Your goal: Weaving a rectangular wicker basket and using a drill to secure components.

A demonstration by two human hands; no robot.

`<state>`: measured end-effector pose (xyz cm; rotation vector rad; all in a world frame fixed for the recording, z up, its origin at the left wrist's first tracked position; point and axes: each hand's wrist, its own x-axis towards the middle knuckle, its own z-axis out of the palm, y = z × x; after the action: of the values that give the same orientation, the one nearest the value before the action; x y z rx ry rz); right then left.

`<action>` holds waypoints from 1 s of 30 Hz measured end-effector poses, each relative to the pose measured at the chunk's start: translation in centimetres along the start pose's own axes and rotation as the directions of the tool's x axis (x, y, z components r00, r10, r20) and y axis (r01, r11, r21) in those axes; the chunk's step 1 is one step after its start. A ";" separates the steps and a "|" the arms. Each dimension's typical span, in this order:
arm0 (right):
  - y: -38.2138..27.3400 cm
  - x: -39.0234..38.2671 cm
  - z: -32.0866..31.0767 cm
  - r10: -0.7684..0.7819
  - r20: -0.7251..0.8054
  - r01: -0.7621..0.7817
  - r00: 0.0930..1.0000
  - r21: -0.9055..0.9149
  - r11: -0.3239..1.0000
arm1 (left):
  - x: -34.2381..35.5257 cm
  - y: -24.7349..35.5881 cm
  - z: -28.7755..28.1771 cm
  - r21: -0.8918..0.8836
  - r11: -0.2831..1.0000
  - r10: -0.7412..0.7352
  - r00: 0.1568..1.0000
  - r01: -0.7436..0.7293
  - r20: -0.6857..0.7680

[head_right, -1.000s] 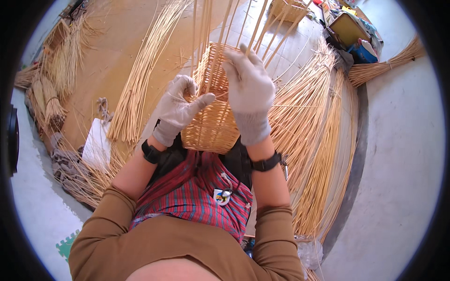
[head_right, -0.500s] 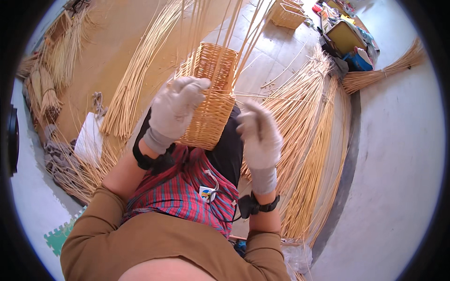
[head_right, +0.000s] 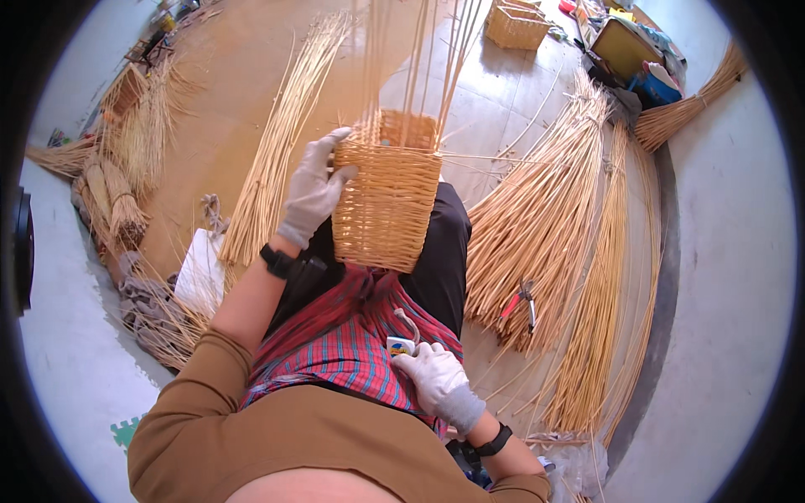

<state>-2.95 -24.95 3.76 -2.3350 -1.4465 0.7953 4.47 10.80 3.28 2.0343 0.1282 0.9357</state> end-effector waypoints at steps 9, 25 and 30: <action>-0.1 2.7 -0.6 0.045 -0.067 -0.050 0.997 -0.070 0.996 | 5.8 -4.6 -0.3 0.175 0.912 -0.410 0.847 0.372 0.337; -0.5 6.8 -1.5 0.150 -0.628 -0.023 0.763 0.206 0.978 | -14.7 6.9 5.9 -0.662 0.085 -0.241 0.660 0.744 0.711; 0.9 8.1 -2.0 0.273 -0.189 -0.069 0.943 0.693 0.717 | -13.4 6.0 4.7 -0.367 0.593 -0.280 0.610 0.717 0.741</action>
<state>1.70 -18.06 2.44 -1.9002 -0.6458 0.8204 -3.39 -1.55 -1.43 1.3885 0.0438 -0.1413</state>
